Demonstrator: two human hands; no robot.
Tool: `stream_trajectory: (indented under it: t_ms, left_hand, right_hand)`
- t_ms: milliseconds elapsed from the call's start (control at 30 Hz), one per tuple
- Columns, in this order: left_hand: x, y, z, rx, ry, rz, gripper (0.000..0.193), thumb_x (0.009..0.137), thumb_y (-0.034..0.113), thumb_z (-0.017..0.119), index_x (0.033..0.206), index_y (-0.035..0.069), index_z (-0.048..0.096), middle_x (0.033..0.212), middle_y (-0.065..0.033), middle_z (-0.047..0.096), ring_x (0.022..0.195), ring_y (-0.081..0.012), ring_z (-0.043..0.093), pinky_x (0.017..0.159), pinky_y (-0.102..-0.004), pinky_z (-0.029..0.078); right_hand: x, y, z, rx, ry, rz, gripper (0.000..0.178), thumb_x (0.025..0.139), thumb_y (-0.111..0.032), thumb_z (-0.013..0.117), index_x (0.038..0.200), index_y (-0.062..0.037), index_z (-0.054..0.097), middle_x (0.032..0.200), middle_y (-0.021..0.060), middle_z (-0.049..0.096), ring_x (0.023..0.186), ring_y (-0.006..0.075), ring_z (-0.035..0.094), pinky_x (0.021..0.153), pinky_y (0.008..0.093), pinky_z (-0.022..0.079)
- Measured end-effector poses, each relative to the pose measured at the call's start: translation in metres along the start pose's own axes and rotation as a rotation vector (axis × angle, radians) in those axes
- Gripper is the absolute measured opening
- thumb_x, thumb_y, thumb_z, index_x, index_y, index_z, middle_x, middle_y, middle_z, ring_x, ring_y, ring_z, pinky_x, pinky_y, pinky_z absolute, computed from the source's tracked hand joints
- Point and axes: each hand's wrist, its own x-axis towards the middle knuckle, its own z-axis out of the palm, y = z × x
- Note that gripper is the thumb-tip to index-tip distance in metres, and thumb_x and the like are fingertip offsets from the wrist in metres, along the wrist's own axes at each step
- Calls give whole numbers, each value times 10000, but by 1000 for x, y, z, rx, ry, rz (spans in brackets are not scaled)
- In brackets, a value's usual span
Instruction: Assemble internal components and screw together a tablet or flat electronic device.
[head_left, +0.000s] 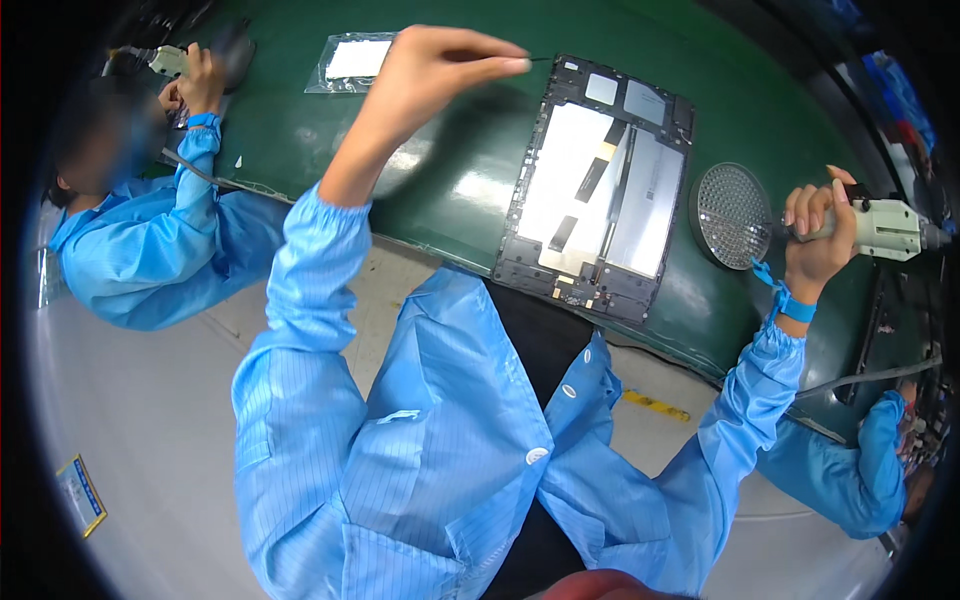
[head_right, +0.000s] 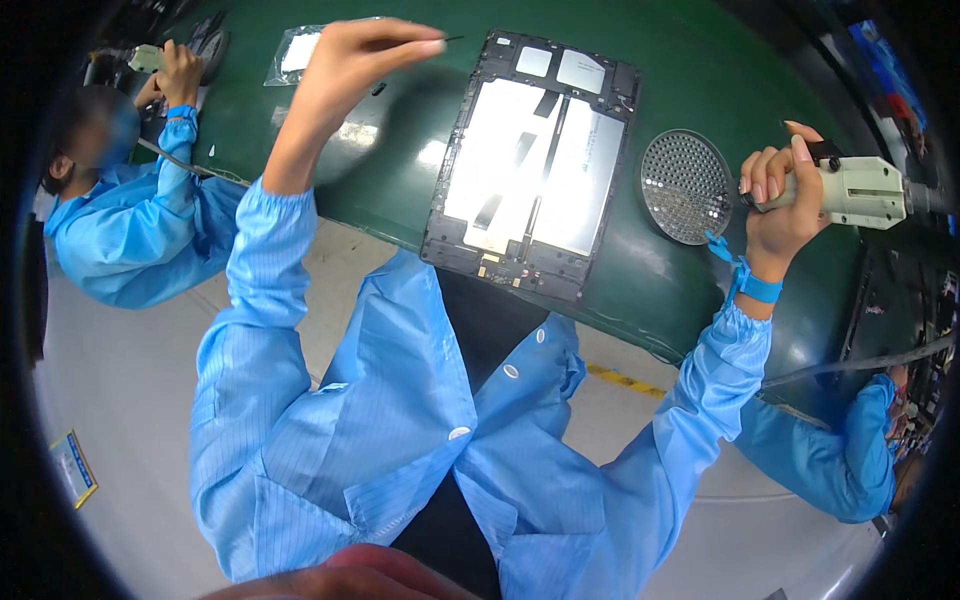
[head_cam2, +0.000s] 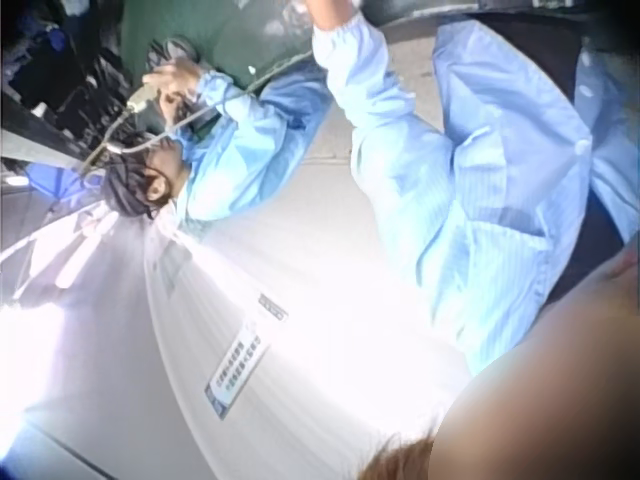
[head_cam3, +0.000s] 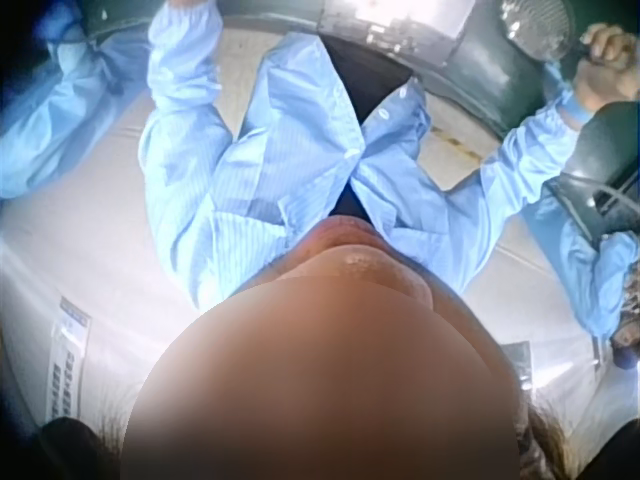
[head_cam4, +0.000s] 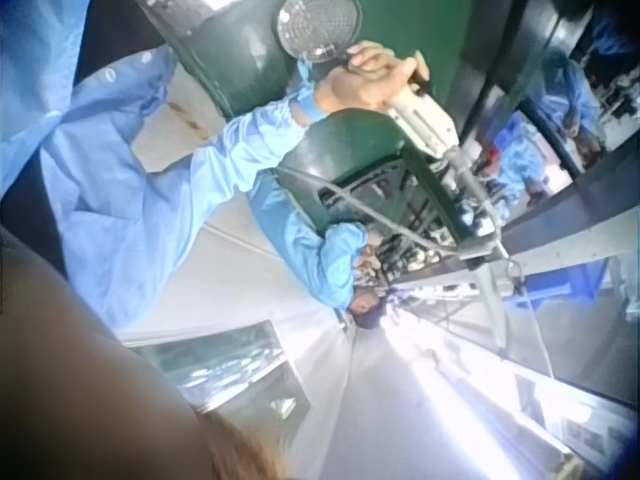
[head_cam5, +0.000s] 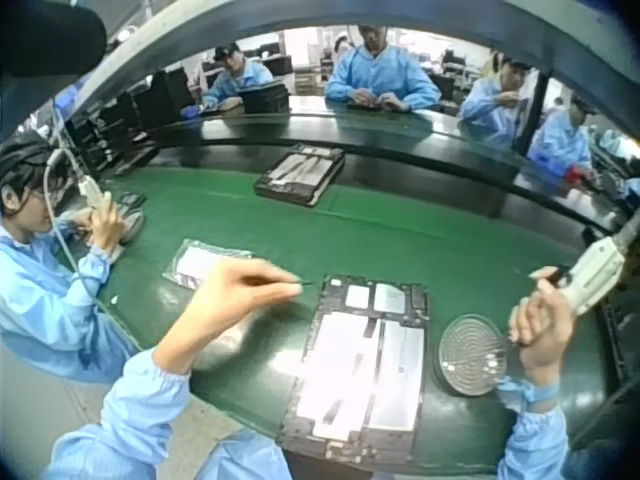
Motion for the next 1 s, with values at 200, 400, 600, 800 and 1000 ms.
stream_trajectory:
  t_ms: [200,400,600,800,1000]
  left_hand:
    - [65,-48,38,-119,-165,-95,321,870,297,790,1038,24,794,894,-85,748,754,-146,628,721,-258,516]
    - [63,-55,47,-169,-149,-145,312,861,277,804,1062,38,792,892,-89,736,758,-155,626,731,-244,519]
    - [60,-8,38,-425,-220,-347,227,910,140,751,1047,-41,758,893,-72,739,756,-120,637,693,-241,510]
    - [58,-21,35,-375,-260,-334,218,922,138,740,1049,-37,763,893,-58,738,772,-119,636,702,-249,510]
    - [56,-43,46,-232,-238,-152,272,936,204,725,1066,-32,758,878,-76,734,786,-125,643,718,-263,520]
  right_hand:
    - [-1,2,7,9,-8,8,276,962,-145,532,1117,81,562,545,-4,341,435,113,374,467,300,371]
    - [-2,-1,8,-2,2,6,283,956,-142,529,1121,86,564,555,-1,349,437,112,379,466,299,374]
    - [-2,-3,6,-8,-15,-3,293,961,-152,520,1123,85,574,558,-2,348,447,109,375,473,304,373]
    - [0,-4,8,8,-36,10,295,961,-151,517,1134,83,569,556,-1,349,448,110,373,478,306,373]
    - [-4,-7,10,-49,16,30,275,981,-185,463,1119,33,559,543,-14,310,449,106,331,488,301,349]
